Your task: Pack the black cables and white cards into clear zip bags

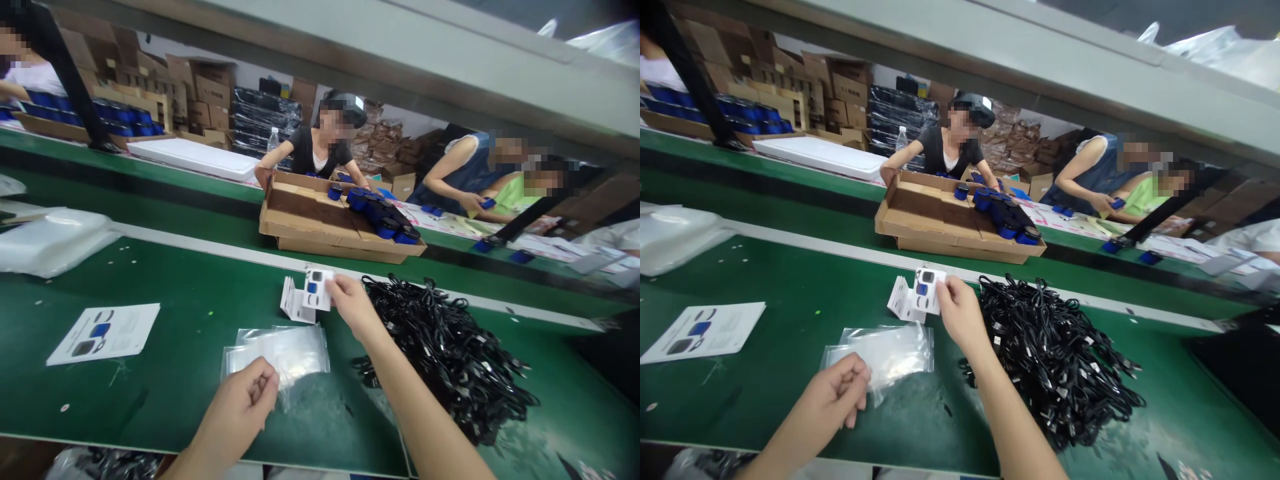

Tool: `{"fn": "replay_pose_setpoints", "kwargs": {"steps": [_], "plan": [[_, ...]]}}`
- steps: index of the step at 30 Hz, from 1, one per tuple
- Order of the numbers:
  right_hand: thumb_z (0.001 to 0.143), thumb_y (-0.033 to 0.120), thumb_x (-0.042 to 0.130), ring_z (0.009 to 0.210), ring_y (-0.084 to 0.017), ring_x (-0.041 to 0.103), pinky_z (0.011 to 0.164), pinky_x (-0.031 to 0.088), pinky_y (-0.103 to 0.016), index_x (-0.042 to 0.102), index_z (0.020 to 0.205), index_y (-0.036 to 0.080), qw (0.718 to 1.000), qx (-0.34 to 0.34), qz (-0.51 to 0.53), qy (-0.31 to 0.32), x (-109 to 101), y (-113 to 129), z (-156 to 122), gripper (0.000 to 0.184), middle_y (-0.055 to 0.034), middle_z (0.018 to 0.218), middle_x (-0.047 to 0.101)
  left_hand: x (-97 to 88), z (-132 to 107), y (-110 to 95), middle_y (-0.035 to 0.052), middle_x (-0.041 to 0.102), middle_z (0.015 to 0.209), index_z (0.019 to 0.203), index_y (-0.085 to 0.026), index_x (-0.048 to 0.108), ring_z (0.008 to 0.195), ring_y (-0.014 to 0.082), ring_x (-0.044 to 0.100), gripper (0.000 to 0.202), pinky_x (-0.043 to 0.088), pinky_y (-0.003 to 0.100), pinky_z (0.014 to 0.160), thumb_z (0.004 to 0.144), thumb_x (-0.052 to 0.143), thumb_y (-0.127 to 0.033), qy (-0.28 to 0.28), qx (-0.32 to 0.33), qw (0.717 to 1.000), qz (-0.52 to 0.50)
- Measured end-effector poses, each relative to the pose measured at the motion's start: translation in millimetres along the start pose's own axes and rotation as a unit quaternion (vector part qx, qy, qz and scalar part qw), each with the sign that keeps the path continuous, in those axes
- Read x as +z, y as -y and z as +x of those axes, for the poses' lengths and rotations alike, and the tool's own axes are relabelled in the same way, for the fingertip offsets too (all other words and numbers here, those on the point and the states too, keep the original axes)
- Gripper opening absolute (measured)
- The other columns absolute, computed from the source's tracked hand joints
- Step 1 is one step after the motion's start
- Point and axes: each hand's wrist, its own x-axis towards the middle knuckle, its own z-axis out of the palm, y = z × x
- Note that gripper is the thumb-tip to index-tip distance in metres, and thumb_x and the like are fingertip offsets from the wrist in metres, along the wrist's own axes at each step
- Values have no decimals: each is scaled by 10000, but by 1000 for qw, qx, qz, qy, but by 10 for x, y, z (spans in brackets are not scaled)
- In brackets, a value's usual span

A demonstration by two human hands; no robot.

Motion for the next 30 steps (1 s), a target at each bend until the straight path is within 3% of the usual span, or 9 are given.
{"fn": "replay_pose_setpoints", "kwargs": {"steps": [2, 5, 10, 13, 15, 19, 22, 25, 30], "plan": [[943, 240, 427, 687, -130, 525, 607, 412, -226, 517, 730, 185, 998, -53, -13, -40, -136, 48, -390, 238, 19, 709, 538, -23, 17, -53, -54, 565, 521, 683, -207, 472, 402, 101, 527, 254, 402, 189, 415, 873, 421, -368, -16, -51, 994, -96], [917, 274, 444, 593, -145, 487, 537, 365, -245, 491, 712, 205, 977, -164, -137, 2, -153, 13, -940, 221, 7, 667, 530, -27, 60, -162, -9, 654, 602, 699, -196, 489, 522, 137, 637, 252, 502, 222, 491, 856, 468, -392, -50, -59, 980, -184], [903, 167, 380, 710, -189, 544, 623, 428, -291, 466, 727, 212, 951, -257, -173, 5, 326, -265, -1301, 201, -35, 755, 559, 120, 114, -283, -82, 485, 514, 659, -201, 466, 442, 83, 503, 216, 419, 168, 431, 823, 506, -336, -136, 8, 980, -143], [882, 239, 461, 928, -238, 571, 775, 478, -373, 513, 978, 221, 968, -216, -52, -116, 663, -434, -1401, 111, -103, 1013, 573, 196, 122, -305, -104, 386, 490, 652, -211, 434, 405, 68, 399, 208, 343, 156, 395, 820, 500, -315, -192, 25, 974, -119], [843, 332, 553, 943, -252, 608, 768, 520, -379, 419, 1214, 208, 976, -154, 68, -138, 826, -513, -1484, 414, -152, 1139, 565, 207, 127, -323, -100, 396, 496, 661, -216, 424, 407, 72, 405, 202, 352, 161, 395, 836, 467, -308, -220, 36, 969, -107], [911, 381, 472, 554, -200, 653, 487, 533, -287, 568, 1015, 167, 982, -41, 174, -68, 855, -561, -1552, 256, -88, 737, 680, 176, 137, -382, -88, 453, 481, 660, -216, 435, 409, 80, 461, 196, 376, 160, 397, 845, 446, -278, -236, 59, 966, -85], [906, 251, 489, 547, -182, 637, 528, 515, -273, 616, 762, 188, 977, -138, 60, -150, 654, -542, -1494, 202, -47, 618, 644, 154, 133, -416, -77, 509, 466, 654, -209, 459, 424, 87, 516, 202, 426, 164, 441, 851, 451, -253, -222, 78, 970, -66], [878, 133, 470, 625, -183, 637, 580, 498, -273, 652, 881, 198, 929, -307, -99, -182, 486, -538, -1449, 195, -64, 715, 653, 156, 112, -420, -68, 536, 474, 660, -206, 474, 408, 89, 523, 217, 420, 164, 413, 869, 443, -253, -205, 98, 973, -45], [917, 143, 377, 548, -188, 592, 504, 447, -274, 623, 1013, 152, 877, -324, -308, -175, 467, -546, -1435, 264, -58, 676, 610, 219, 39, -377, -47, 590, 534, 687, -200, 520, 474, 101, 575, 193, 453, 174, 489, 871, 464, -209, -195, 159, 967, 34]]}}
